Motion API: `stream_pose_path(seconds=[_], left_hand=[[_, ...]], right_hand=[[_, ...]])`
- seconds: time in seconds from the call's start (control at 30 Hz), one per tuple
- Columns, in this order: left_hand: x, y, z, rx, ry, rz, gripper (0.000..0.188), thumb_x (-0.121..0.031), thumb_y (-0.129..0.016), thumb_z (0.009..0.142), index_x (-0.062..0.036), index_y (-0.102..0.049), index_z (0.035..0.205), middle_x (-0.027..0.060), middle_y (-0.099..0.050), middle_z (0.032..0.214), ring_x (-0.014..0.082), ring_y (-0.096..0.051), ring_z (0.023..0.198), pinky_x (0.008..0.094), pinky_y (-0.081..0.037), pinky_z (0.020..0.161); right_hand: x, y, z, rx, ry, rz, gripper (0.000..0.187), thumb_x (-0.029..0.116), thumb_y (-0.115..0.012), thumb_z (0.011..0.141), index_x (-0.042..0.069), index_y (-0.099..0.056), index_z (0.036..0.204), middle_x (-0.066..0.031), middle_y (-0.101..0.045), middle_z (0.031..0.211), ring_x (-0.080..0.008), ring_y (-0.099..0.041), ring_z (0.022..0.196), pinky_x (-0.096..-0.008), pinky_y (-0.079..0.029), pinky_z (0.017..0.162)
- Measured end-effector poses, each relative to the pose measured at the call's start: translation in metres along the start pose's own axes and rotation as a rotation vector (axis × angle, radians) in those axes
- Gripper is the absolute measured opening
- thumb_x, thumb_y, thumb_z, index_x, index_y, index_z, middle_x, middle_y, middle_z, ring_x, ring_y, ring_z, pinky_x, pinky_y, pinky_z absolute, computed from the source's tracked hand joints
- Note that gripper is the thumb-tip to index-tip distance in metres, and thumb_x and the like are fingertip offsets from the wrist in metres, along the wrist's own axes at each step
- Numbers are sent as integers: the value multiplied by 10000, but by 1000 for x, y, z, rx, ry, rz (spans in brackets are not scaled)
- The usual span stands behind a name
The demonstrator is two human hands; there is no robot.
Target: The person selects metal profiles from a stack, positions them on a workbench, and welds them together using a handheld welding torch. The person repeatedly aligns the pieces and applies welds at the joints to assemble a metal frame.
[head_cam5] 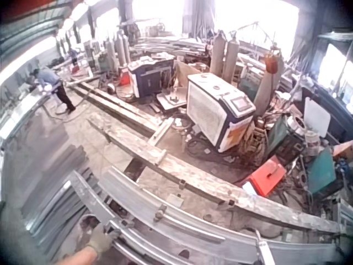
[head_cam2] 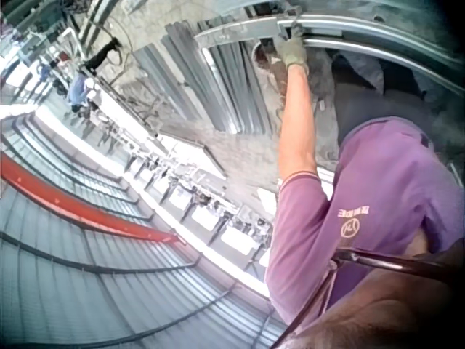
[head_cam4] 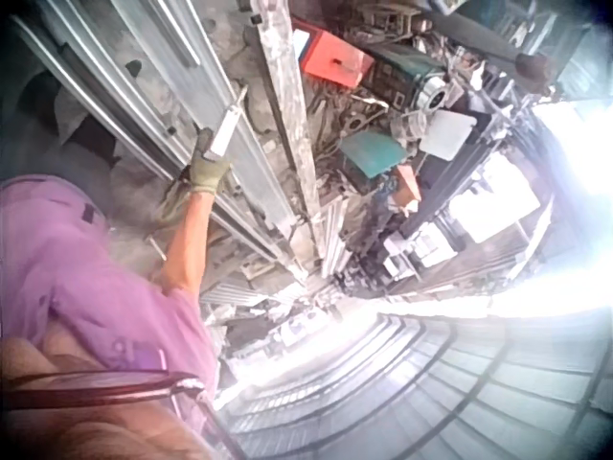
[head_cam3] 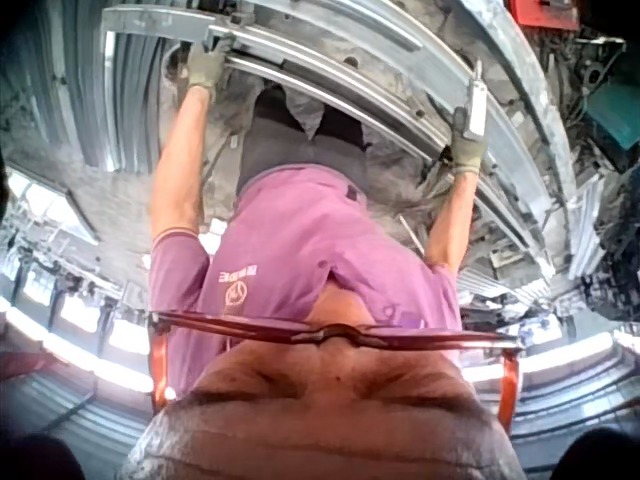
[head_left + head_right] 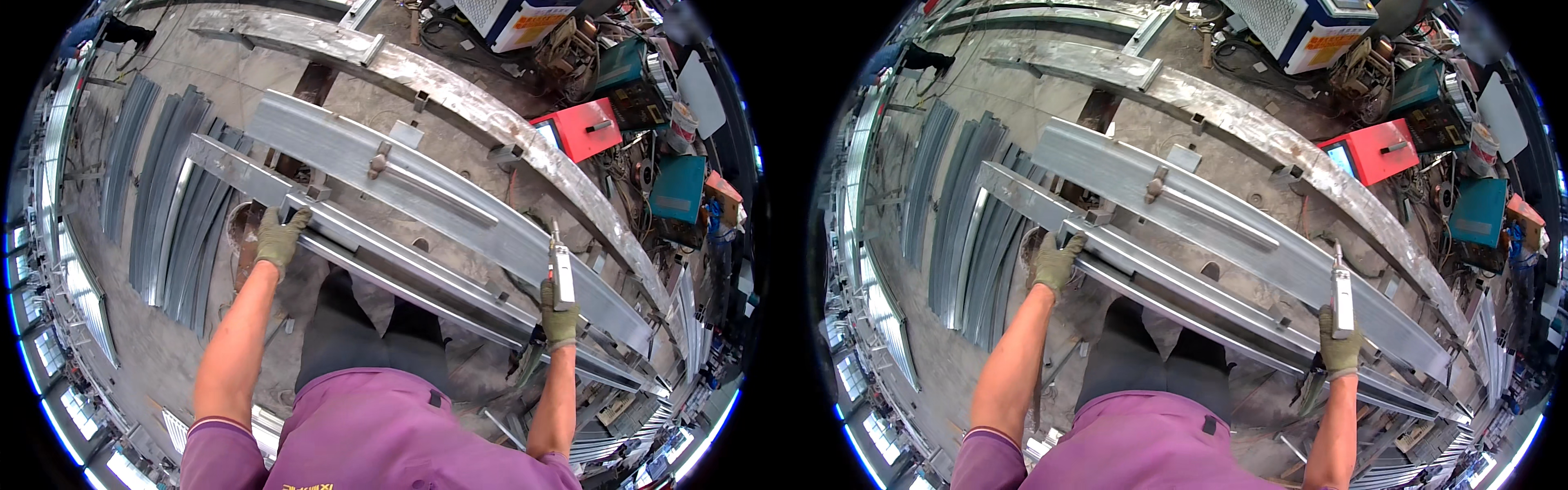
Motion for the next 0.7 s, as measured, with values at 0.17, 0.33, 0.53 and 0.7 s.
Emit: stream_pose_path(seconds=[0.17, 0.33, 0.53, 0.7], left_hand=[[48, -11, 20, -130, -167, 39, 890, -639, -868, 816, 115, -651, 1234, 330, -686, 1229, 479, -643, 1192, 511, -488, 1059], [24, -10, 8, -230, -177, 173, 798, -646, -878, 792, 31, -664, 1155, 265, -704, 1147, 454, -664, 1113, 522, -517, 994], [22, -10, 6, -209, -188, 169, 851, -712, -840, 778, 23, -656, 1164, 253, -670, 1215, 435, -620, 1190, 519, -486, 1036], [36, -21, 10, -206, -202, 144, 838, -728, -751, 826, -2, -625, 1226, 238, -625, 1319, 410, -577, 1254, 552, -431, 1067]], right_hand=[[136, 6, -47, 65, -6, 243, 223, 236, -747, 1045, 24, -722, 1111, -34, -690, 828, -149, -667, 738, -335, -539, 658], [259, -30, -103, 251, -196, 312, 208, 267, -723, 1067, 68, -677, 1109, 8, -624, 830, -108, -579, 719, -299, -472, 619], [368, -113, -131, 299, 248, 230, 262, 231, -758, 1038, 39, -718, 1211, -6, -682, 855, -120, -632, 743, -315, -524, 662], [431, -157, -133, 383, 401, 65, 291, 182, -773, 1010, 22, -726, 1248, -118, -772, 1010, -198, -720, 861, -370, -582, 778]])
Point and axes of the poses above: each hand's wrist, its own z-axis towards the middle knuckle, its own y-axis out of the back of the hand, x = y × z, the point moved 3 cm from there along z, towards the middle knuckle
